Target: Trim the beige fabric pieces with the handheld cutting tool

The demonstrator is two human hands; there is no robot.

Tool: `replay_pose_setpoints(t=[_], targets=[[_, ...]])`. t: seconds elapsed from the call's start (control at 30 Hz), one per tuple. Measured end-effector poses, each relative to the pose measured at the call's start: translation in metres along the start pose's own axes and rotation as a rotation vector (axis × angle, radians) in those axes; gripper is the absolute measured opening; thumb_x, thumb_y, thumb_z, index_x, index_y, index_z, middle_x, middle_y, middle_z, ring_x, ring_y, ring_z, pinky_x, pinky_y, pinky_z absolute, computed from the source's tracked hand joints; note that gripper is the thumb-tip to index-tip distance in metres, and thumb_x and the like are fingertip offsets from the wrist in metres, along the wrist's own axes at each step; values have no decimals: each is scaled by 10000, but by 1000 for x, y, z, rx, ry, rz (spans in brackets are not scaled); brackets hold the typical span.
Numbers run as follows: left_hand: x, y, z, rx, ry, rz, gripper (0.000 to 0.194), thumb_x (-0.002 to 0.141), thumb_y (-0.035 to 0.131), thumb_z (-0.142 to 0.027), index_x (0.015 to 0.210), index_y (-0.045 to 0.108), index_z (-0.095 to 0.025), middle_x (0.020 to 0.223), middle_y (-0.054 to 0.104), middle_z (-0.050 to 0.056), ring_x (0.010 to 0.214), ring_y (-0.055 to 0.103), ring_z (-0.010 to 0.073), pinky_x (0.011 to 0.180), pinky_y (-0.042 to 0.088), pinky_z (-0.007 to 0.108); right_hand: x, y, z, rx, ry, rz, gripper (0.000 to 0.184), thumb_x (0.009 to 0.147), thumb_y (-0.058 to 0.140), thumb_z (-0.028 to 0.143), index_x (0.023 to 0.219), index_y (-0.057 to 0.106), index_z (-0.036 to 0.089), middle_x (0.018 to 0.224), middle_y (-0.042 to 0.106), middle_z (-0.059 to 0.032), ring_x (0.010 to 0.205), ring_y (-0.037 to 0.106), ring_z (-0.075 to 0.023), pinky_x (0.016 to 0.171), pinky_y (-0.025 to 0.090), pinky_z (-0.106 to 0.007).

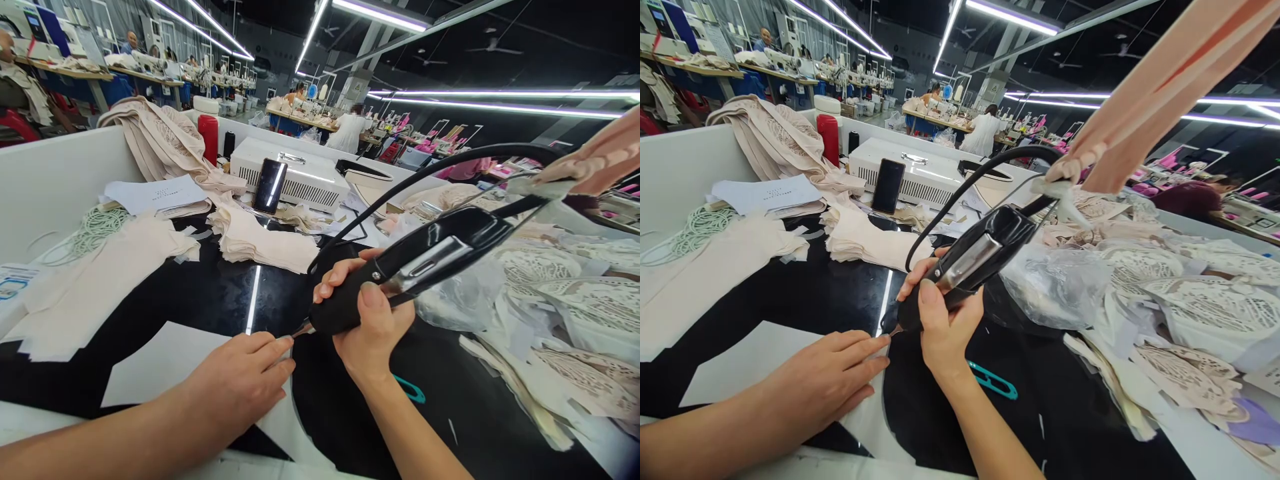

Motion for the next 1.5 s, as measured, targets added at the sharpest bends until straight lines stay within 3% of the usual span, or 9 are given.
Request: replay_pose_setpoints(t=[0.2,0.67,0.93,1.13,1.5], targets=[[-2,4,-1,15,-5,44,162,1040,600,-219,1085,704,-104,1162,749,115,1074,667,190,953,492,273,-1,-1,1,-14,-3,2,303,856,771,393,1057,593,253,763,654,55,557,601,-119,493,521,-261],[-9,17,-4,71,-15,67,236,1087,472,-177,1163,683,-101,1238,739,114,1057,688,198,907,526,315,2,-5,4,-2,32,-87,390,749,845,473,994,619,271,704,607,44,533,551,-137,463,481,-269],[-8,15,-5,74,-11,57,275,1098,423,-160,1143,690,-112,1226,750,104,1055,698,197,876,553,309,-3,-3,-1,-26,26,-49,378,798,818,453,1033,586,268,726,604,56,552,576,-128,488,513,-262],[-12,19,-2,42,-49,87,196,1070,501,-157,1182,656,-112,1259,732,117,1041,694,208,766,549,313,-3,-1,0,-46,17,-50,311,838,770,398,1043,578,265,734,618,63,545,594,-123,495,529,-268],[-10,14,-1,50,-27,27,217,1085,504,-205,1159,683,-108,1217,755,104,1043,700,197,809,548,307,-4,5,-5,-21,20,-31,312,856,763,382,1060,564,253,741,649,65,543,615,-119,504,543,-267]])
Point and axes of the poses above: each hand's wrist, its own x-axis towards the middle knuckle, its own y-axis out of the palm, z = x × y, the point moved 10 cm from there along x, towards the middle knuckle
